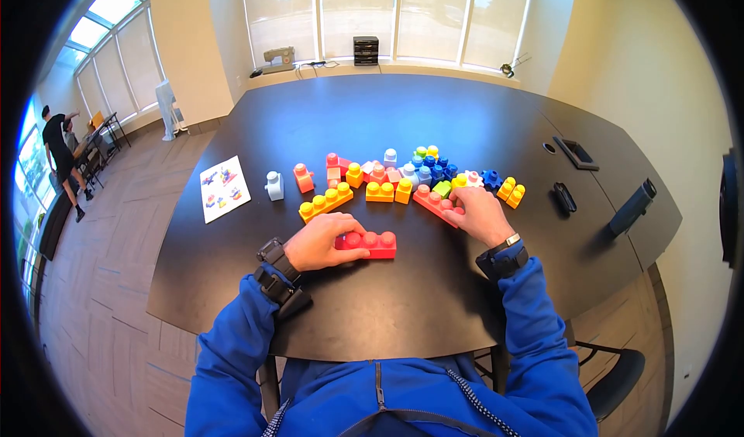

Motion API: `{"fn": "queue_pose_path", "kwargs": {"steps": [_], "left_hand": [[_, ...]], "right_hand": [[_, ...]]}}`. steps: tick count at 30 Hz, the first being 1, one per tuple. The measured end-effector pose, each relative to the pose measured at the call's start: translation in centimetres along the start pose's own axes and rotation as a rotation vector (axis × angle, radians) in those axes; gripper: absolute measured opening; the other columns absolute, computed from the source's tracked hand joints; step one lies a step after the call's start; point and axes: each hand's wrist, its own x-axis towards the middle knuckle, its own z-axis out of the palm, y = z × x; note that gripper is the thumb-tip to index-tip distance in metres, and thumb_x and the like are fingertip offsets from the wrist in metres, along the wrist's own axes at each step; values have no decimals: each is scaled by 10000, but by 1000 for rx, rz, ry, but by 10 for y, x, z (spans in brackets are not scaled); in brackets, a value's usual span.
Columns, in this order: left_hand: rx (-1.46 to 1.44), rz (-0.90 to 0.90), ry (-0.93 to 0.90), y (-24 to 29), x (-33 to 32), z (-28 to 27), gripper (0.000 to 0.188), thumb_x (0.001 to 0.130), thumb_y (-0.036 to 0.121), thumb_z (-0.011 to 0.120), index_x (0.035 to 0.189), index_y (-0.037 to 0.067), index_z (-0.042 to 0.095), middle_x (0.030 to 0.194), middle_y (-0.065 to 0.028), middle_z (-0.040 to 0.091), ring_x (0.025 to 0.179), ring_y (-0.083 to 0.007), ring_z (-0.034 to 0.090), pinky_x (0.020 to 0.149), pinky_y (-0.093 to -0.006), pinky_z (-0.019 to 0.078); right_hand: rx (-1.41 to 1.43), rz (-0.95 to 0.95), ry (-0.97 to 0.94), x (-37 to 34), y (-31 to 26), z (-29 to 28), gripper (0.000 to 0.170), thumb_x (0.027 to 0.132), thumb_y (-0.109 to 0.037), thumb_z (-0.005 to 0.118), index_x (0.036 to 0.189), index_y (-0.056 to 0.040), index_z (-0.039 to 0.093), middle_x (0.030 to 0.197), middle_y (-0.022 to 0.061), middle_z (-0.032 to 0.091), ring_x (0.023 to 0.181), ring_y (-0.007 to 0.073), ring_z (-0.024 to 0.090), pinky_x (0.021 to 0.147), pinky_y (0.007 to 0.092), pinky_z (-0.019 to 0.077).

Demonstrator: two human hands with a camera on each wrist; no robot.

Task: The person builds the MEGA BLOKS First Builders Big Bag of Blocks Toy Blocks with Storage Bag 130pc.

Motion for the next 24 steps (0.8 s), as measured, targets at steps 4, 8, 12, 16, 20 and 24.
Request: {"fn": "queue_pose_path", "kwargs": {"steps": [4,8,12,16,20,24], "left_hand": [[11,6,-3,-2,-1,-1,374,964,330,918,1125,17,792,1056,-144,772,1024,-343,749,913,-432,587],[14,14,-6,-3,-1,0,389,964,362,917,1129,28,803,1046,-142,771,1008,-343,748,893,-438,582],[15,21,21,-6,-2,3,394,968,376,911,1133,33,809,1046,-143,774,1003,-342,751,886,-440,582],[-19,4,21,-7,-4,2,399,966,383,910,1128,32,811,1043,-148,772,993,-345,752,878,-442,585],[-9,10,8,-10,-3,4,402,964,386,910,1126,32,811,1036,-149,772,985,-346,756,879,-443,589],[-5,14,15,-9,-4,3,405,965,389,908,1128,31,811,1033,-148,773,986,-346,758,882,-444,591]], "right_hand": [[-23,-67,117,1,-7,-1,310,974,-368,814,1087,-80,807,1007,118,827,955,346,807,811,497,628],[5,-131,202,3,-10,1,279,1004,-357,795,1033,-80,810,973,93,827,901,326,808,775,479,622],[56,-150,190,7,-20,-3,251,1021,-332,780,1014,-84,820,971,91,827,874,324,801,772,467,618],[90,-251,117,27,-33,-5,245,1033,-320,768,1019,-82,822,977,103,823,896,325,793,797,464,614],[36,-340,83,53,-53,-8,236,1051,-284,725,1039,-66,815,1010,115,821,959,362,786,840,494,613],[54,-443,89,91,-72,1,211,1042,-242,716,1066,-59,819,1001,143,820,959,398,771,857,521,607]]}}
